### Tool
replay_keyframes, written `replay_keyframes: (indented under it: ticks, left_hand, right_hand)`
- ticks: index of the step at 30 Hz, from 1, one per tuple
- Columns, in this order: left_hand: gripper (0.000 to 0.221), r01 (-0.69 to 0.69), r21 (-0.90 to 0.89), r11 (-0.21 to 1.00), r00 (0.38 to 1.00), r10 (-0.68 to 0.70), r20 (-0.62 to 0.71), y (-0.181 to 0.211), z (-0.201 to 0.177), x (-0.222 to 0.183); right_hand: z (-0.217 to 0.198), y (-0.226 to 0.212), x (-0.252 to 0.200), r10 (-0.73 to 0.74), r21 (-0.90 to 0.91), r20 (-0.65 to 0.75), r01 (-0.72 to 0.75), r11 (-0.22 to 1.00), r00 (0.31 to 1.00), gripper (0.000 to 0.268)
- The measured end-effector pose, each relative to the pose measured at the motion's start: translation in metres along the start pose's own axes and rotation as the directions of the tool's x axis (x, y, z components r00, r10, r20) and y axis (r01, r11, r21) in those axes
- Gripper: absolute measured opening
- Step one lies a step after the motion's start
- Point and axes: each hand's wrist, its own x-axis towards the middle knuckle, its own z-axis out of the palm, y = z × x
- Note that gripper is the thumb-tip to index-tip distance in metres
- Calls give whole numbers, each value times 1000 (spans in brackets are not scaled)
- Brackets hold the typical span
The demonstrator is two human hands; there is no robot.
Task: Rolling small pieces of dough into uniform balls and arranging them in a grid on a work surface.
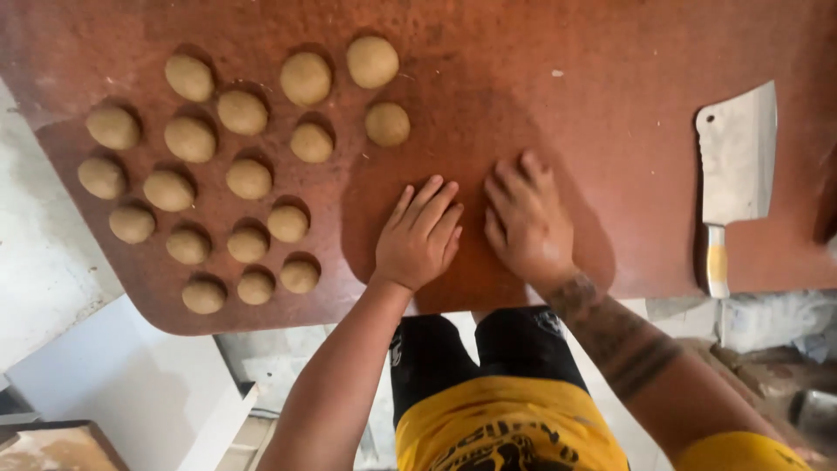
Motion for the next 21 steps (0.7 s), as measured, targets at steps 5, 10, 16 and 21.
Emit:
replay_keyframes:
  ticks: [5, 10, 16, 21]
  left_hand:
    - [33, -2, -14, 1000, 1000, 2, 16, -1, 2, 1]
    - [31, -19, 8, 1000, 1000, 19, -14, -5, 4, 3]
    - [34, 19, -9, 1000, 1000, -19, 20, 2, 0, -4]
    - [33, 23, 7, 1000, 1000, -23, 19, 3, 1, -4]
  right_hand:
    - [5, 24, -2, -35, -5, -200, 35, 999, 979, 44]
    - [18, -6, -37, -83, 54, -148, 91, 994, 985, 33]
    - [20, 2, -12, 4, -48, -177, -13, 999, 984, 33]
    - [-13, -6, -14, 62, 49, 136, -69, 996, 989, 46]
